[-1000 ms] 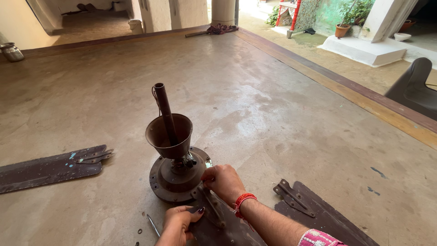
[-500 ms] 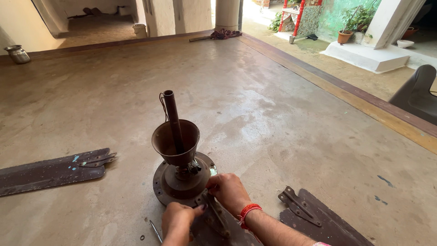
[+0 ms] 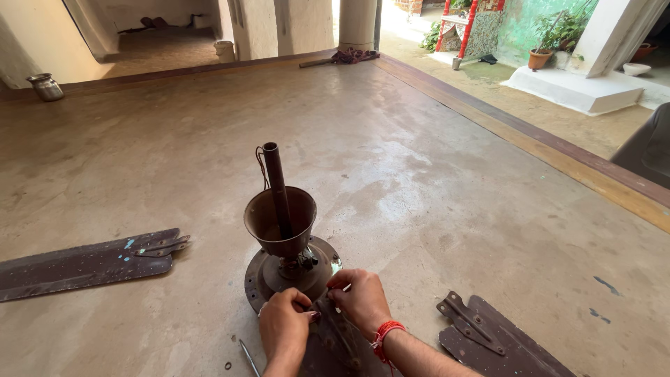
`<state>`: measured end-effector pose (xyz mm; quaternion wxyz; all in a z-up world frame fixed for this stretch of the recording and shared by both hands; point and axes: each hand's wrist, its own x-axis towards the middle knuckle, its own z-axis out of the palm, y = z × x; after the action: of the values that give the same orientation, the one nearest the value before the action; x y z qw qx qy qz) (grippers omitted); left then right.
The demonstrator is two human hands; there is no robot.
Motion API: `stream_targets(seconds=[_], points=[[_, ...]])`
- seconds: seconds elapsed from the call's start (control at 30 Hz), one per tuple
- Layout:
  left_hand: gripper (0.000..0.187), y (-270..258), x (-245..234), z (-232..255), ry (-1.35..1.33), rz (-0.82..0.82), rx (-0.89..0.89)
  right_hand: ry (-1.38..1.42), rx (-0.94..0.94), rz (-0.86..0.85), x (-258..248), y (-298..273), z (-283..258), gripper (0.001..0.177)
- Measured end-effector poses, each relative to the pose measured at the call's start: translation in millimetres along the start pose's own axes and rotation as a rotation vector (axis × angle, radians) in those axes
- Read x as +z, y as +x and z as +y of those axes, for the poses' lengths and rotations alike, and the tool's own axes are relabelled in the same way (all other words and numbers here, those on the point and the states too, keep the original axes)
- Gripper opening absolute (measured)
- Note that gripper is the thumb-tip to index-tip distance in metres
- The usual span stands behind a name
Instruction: The person attaches fan blades to the motor housing using a screwdriver and screws. They align each blade, insert screws, and tighten them to secure the blades to the central hub.
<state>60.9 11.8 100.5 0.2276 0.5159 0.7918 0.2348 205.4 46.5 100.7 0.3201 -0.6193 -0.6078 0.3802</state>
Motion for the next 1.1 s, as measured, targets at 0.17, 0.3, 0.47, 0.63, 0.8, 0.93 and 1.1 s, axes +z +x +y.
stream_targets(seconds=[0.17, 0.3, 0.47, 0.63, 0.8, 0.93, 1.1], points=[[0.018, 0.8, -3.2, -0.7, -0.067, -0.073, -0.069, 0.042, 0.044, -0.006, -0.4, 7.2, -4.5, 0.015], [0.018, 1.1, -4.8, 5.4, 0.011, -0.066, -0.116, 0.032, 0.018, -0.014, -1.3, 5.7, -2.9, 0.014], [0.011, 6.3, -4.2, 5.1, 0.077, -0.071, -0.153, -0.023, 0.004, -0.059, -0.9, -0.1, 0.7, 0.017], [0.015, 13.6, 0.9, -5.5, -0.057, -0.129, -0.165, 0.039, 0.044, -0.065, 2.4, -4.2, -1.6, 0.016], [0.019, 19.5, 8.4, -19.4, -0.226, -0.121, -0.143, -0.006, 0.033, -0.063, 6.7, -7.2, -2.8, 0.014], [0.021, 21.9, 10.0, -25.0, -0.248, -0.098, -0.118, 0.031, 0.053, -0.058, 12.1, -6.4, -3.1, 0.015], [0.021, 24.0, 9.9, -27.5, -0.297, -0.136, -0.122, -0.021, 0.008, -0.053, 12.6, -5.6, -1.1, 0.014]])
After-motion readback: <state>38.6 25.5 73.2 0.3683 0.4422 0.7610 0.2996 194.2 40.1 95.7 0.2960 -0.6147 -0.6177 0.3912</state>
